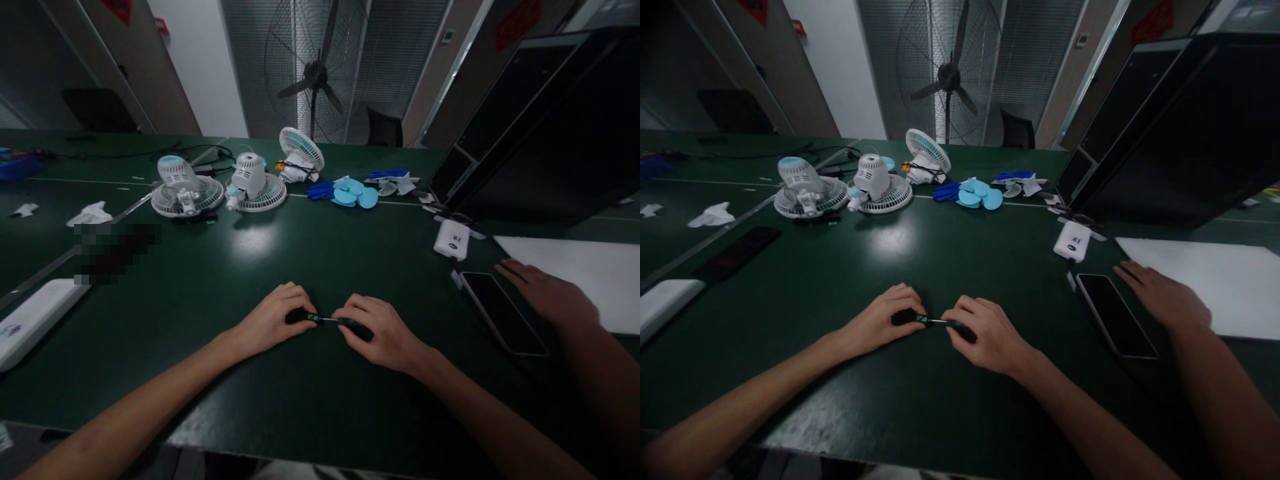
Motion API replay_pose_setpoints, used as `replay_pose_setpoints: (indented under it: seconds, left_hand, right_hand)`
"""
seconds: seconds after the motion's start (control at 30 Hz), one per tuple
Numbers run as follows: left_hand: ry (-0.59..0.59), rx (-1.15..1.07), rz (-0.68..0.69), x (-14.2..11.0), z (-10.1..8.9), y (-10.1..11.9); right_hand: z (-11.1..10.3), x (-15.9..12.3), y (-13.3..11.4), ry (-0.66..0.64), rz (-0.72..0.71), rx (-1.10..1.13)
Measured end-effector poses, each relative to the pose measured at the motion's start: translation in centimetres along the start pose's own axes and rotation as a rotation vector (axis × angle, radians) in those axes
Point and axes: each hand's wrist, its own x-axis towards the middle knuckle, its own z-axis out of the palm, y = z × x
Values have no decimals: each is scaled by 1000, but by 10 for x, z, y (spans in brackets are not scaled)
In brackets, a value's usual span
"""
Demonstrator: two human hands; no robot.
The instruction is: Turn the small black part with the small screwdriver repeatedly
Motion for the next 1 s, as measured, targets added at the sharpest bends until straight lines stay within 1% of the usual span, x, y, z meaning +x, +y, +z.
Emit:
replay_pose_setpoints:
  seconds: [0.6, 0.87, 1.0]
  left_hand:
    - [-13, 1, 13, 1, -2, 3]
    - [-29, 11, -6, 1, -3, 4]
    - [-26, 21, -4, 2, -2, 4]
  right_hand:
    - [1, 1, 0, -21, -10, -38]
    - [3, 2, 0, -55, -8, -86]
    - [6, 2, -2, -42, -15, -88]
